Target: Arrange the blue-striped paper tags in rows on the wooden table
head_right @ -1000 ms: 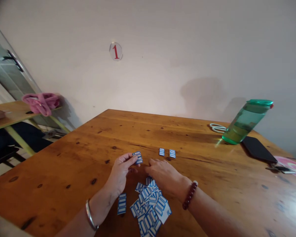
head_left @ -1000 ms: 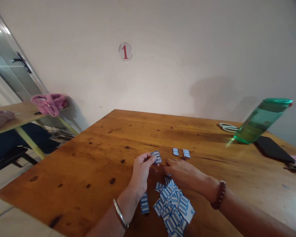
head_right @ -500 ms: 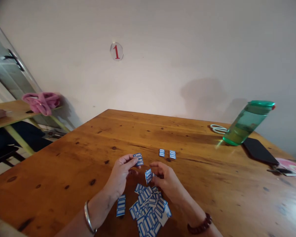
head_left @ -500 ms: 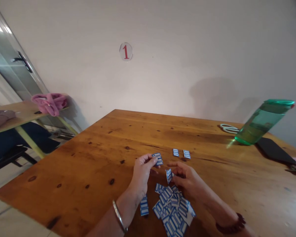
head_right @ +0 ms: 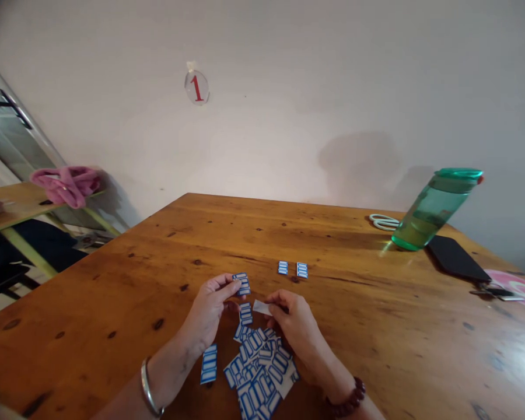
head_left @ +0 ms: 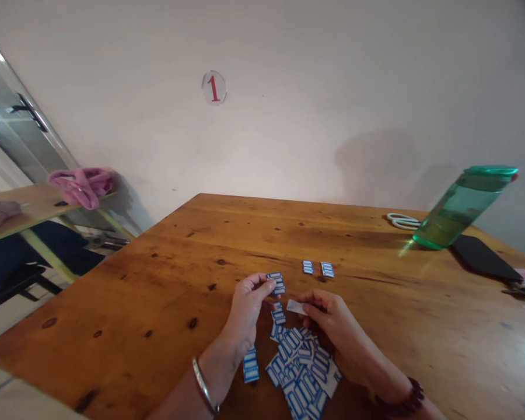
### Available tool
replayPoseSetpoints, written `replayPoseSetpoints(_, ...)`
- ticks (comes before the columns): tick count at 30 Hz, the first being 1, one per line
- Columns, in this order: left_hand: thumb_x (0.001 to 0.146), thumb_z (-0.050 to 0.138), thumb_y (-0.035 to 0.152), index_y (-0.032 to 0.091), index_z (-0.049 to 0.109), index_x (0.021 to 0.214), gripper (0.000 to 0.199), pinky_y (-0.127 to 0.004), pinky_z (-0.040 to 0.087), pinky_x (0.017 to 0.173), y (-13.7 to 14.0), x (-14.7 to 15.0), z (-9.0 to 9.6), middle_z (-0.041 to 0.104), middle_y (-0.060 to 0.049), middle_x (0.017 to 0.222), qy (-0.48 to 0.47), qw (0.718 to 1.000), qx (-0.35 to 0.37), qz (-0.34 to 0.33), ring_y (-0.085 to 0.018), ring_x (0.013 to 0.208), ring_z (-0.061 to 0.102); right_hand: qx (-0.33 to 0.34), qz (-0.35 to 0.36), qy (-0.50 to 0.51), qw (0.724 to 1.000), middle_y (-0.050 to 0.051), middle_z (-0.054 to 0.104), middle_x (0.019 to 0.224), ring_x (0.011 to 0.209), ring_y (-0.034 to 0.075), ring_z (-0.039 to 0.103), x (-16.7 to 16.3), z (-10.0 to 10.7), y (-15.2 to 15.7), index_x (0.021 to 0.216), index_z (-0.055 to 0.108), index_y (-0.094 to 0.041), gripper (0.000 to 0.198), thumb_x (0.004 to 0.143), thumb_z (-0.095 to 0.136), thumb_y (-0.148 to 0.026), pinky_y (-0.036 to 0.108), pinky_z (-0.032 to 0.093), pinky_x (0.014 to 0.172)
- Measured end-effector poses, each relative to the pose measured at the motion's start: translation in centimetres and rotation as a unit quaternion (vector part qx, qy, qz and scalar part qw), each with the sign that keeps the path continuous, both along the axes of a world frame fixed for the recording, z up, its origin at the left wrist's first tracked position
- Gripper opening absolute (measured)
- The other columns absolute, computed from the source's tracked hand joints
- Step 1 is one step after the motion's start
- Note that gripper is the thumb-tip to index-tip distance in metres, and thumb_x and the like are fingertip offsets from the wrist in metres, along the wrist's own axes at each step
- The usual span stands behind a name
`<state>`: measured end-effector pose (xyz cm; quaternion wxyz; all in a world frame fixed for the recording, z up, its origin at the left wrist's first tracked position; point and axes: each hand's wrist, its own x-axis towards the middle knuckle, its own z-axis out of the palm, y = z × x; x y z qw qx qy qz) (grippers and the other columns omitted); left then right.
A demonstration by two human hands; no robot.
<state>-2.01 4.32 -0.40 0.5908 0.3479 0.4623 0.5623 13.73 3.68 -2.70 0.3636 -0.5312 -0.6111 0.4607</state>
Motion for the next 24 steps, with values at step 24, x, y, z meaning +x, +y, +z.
replayPoseSetpoints(24,0.07,0.056,0.002,0.011,0.057,0.072,0.01,-0.031,0.053,0.059,-0.6,0.3,0.2,0.068,-0.008,0.069,-0.196,0.953,-0.148,-0.175,-0.019,0.066,0.066,0.102,-0.095,0.128,0.982,0.002,0.062,0.065,0.06,0.016,0.055,0.3,1.4,-0.9,0.072,0.062,-0.017,0.019,0.072,0.059,-0.036,0.025,0.043,0.056)
